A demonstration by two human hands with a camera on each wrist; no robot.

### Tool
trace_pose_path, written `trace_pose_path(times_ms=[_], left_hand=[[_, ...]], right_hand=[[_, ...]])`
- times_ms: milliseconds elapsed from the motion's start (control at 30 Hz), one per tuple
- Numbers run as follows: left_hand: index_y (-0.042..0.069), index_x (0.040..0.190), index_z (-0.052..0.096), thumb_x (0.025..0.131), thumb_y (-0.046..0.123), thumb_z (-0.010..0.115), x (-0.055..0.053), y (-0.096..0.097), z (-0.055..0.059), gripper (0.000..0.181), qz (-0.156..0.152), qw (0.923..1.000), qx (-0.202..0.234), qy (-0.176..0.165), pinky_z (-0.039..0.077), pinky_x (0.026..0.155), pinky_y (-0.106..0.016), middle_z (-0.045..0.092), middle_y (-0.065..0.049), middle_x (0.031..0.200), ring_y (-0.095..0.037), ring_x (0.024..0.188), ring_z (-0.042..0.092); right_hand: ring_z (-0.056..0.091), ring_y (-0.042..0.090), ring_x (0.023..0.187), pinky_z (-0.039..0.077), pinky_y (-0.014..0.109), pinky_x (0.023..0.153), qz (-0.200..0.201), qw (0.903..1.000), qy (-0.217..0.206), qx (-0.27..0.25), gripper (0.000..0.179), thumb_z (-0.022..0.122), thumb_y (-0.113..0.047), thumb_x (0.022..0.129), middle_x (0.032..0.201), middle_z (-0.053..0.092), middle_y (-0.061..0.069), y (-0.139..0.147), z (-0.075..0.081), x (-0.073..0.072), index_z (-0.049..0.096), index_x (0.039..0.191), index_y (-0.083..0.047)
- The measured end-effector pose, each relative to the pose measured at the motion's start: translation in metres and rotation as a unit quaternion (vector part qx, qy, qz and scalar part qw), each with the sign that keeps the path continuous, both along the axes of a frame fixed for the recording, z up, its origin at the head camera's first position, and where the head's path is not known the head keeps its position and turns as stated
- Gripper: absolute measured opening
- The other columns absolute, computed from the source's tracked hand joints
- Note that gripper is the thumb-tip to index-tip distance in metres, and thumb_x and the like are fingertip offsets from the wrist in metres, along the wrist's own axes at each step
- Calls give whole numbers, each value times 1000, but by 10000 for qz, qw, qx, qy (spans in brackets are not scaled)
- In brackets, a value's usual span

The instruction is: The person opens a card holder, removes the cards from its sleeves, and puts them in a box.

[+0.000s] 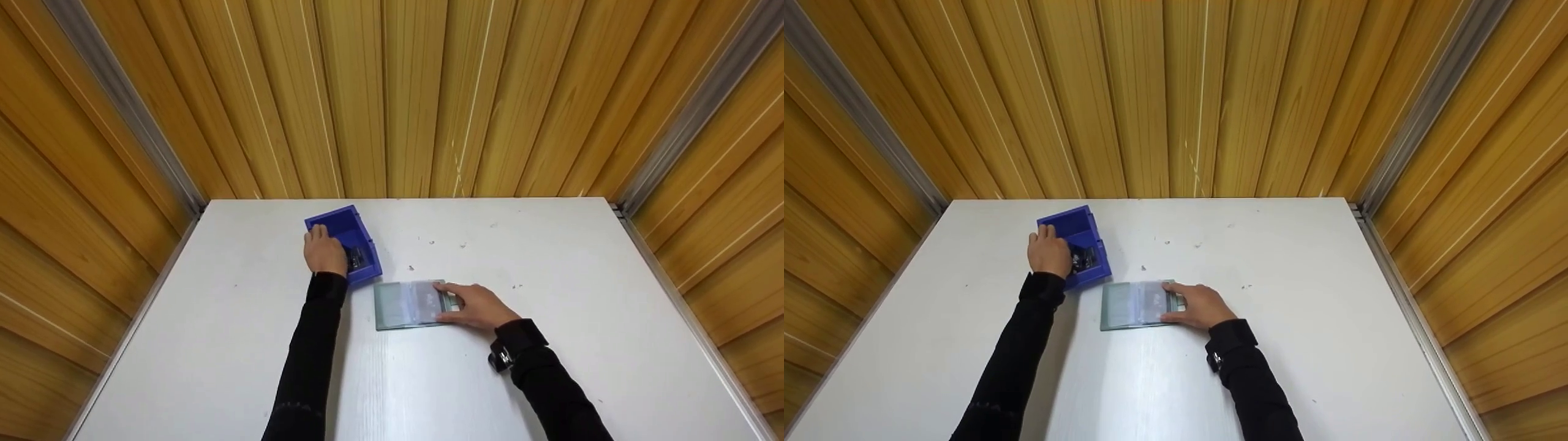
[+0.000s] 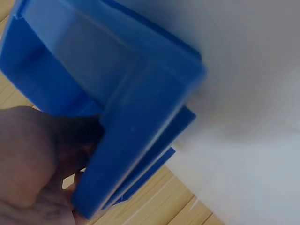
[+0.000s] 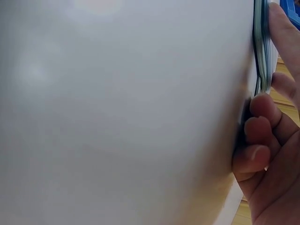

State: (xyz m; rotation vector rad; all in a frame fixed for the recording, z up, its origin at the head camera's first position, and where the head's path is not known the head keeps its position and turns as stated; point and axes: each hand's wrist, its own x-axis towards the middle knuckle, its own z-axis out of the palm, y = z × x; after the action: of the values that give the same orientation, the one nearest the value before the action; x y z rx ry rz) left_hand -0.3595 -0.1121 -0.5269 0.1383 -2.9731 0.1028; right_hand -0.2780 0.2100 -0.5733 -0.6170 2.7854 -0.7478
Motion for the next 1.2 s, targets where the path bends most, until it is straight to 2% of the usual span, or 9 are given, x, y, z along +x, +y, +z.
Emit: trace_pose_path(times_ms=[167,300,500,600,767,933,1067,1133,1200], left_hand=[[6,129,71,107,23,46,0,-2,-7,38,35,9967,-629,-515,27,114,-41,51,-13,151,-28,142,36],[10,129,72,106,23,48,1,-1,-14,36,94,9937,-814,-765,26,112,-42,50,-13,151,-29,140,35],[11,129,72,106,24,50,1,-1,-12,35,14,9926,-906,-802,27,111,-42,52,-14,148,-30,138,37],[9,129,72,105,24,52,1,-3,-10,35,-79,9945,-764,-712,28,112,-43,52,-15,149,-31,141,37],[4,121,75,100,21,58,2,-8,-11,32,-324,9984,-337,-307,30,112,-45,56,-18,145,-33,139,41],[2,116,75,97,21,67,6,-4,0,28,-511,9968,340,512,38,103,-47,64,-19,131,-35,125,51],[4,115,73,98,24,68,20,9,11,27,-798,9840,902,1309,46,92,-47,70,-16,114,-35,111,60],[5,107,72,97,23,69,31,19,13,21,-1155,9727,1135,1663,49,85,-47,72,-15,104,-35,102,64],[7,96,70,95,21,70,43,29,12,14,-1636,9602,1352,1818,52,76,-46,72,-11,93,-33,90,68]], right_hand=[[37,9,68,35,31,72,45,10000,-41,-22,77,78,-57,86,72,41,-9,-5,-2,1,55,151,-24],[38,9,68,34,30,70,24,9999,-100,-45,77,78,-58,85,73,43,-9,-8,-3,1,55,151,-25],[40,12,70,35,32,72,-46,9999,-86,-31,78,79,-58,84,73,43,-7,-7,0,1,55,151,-25],[44,14,74,38,34,77,-62,9999,-118,-8,79,79,-57,84,75,43,-6,-7,1,0,54,152,-26],[47,16,80,41,37,82,-57,9999,-102,-15,78,80,-56,85,78,45,-6,-6,1,1,54,152,-26],[44,14,73,38,34,76,1,10000,-40,-78,77,79,-56,85,74,42,-6,-4,-2,1,55,151,-24],[41,11,68,35,31,71,70,9999,-19,-102,76,78,-56,86,73,45,-7,-1,-3,1,55,151,-24],[40,10,67,35,30,70,76,9999,46,-102,76,78,-56,86,73,46,-7,1,-2,1,55,151,-24],[40,10,67,35,30,69,87,9998,88,-137,75,79,-54,86,73,47,-7,3,0,1,55,151,-23]])
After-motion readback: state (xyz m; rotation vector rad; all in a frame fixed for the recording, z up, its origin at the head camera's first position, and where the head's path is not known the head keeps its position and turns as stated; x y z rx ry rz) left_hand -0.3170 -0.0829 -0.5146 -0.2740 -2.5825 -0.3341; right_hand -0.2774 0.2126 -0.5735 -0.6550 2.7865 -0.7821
